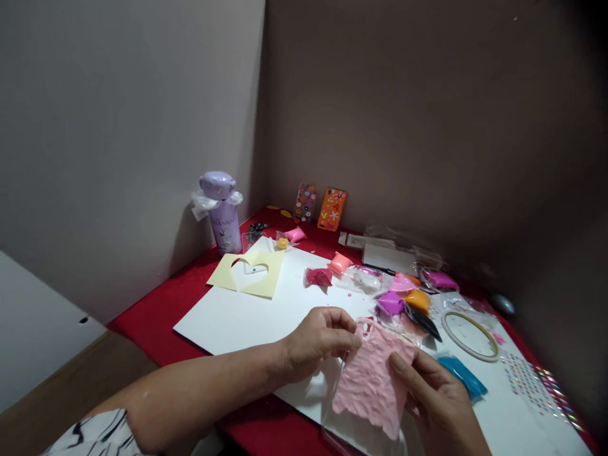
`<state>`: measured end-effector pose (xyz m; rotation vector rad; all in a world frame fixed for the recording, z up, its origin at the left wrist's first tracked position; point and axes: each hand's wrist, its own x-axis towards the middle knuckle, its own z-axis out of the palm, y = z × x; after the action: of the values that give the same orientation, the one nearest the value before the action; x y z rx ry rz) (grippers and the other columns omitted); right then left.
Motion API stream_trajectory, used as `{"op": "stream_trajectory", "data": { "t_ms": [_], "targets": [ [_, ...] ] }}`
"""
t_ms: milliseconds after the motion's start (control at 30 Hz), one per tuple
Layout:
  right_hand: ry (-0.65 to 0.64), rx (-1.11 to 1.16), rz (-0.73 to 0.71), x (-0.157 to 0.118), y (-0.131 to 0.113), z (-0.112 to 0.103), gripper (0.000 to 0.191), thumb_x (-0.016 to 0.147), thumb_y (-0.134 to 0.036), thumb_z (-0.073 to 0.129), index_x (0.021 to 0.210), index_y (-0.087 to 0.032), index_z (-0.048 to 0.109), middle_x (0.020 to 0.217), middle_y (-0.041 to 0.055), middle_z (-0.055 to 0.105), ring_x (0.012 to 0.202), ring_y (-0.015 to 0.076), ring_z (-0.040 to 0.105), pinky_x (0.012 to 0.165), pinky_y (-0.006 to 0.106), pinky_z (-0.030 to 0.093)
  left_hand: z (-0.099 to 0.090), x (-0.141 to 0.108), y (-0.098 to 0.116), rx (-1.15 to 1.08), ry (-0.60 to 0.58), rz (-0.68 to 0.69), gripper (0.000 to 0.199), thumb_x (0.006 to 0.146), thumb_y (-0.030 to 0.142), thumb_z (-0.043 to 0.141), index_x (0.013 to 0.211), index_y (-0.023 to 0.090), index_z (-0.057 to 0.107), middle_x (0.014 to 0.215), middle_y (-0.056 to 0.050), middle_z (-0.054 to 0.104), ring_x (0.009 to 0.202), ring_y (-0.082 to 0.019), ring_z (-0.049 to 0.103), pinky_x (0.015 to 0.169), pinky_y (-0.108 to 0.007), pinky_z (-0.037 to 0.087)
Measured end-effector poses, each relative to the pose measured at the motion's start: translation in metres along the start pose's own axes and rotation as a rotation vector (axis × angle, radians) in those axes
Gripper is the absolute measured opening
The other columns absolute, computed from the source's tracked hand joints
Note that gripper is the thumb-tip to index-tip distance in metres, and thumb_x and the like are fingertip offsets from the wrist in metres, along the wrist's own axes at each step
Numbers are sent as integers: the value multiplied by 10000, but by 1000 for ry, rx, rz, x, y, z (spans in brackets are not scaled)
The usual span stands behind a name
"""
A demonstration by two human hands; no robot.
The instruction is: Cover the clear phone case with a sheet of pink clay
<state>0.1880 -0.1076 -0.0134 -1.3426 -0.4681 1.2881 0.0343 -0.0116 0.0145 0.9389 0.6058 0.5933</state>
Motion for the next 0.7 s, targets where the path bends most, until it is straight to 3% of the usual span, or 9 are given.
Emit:
{"op": "stream_trajectory", "data": {
  "t_ms": [167, 400, 700],
  "targets": [
    [-8, 11, 4, -1, 2, -2, 461, 565, -400, 807, 965, -224, 662, 835, 28, 666, 627, 117, 567, 558, 211, 471, 0, 0, 0, -23, 6, -19, 185, 482, 158, 668, 626, 132, 554, 603, 8, 521, 552, -87, 458, 576, -246, 327],
    [-19, -23, 13, 2, 3, -2, 463, 572, -424, 796, 958, -211, 655, 846, 37, 657, 744, 164, 599, 616, 238, 491, -2, 1, -1, -2, -5, -22, 209, 485, 158, 679, 648, 139, 551, 579, 22, 510, 523, -81, 441, 550, -240, 291],
    [3, -12, 12, -2, -1, 2, 420, 555, -406, 810, 886, -202, 650, 676, -13, 585, 573, 95, 515, 517, 194, 442, -1, 0, -1, -37, -36, -37, 228, 467, 114, 639, 678, 137, 556, 629, 6, 530, 571, -91, 456, 575, -246, 288]
  ]
}}
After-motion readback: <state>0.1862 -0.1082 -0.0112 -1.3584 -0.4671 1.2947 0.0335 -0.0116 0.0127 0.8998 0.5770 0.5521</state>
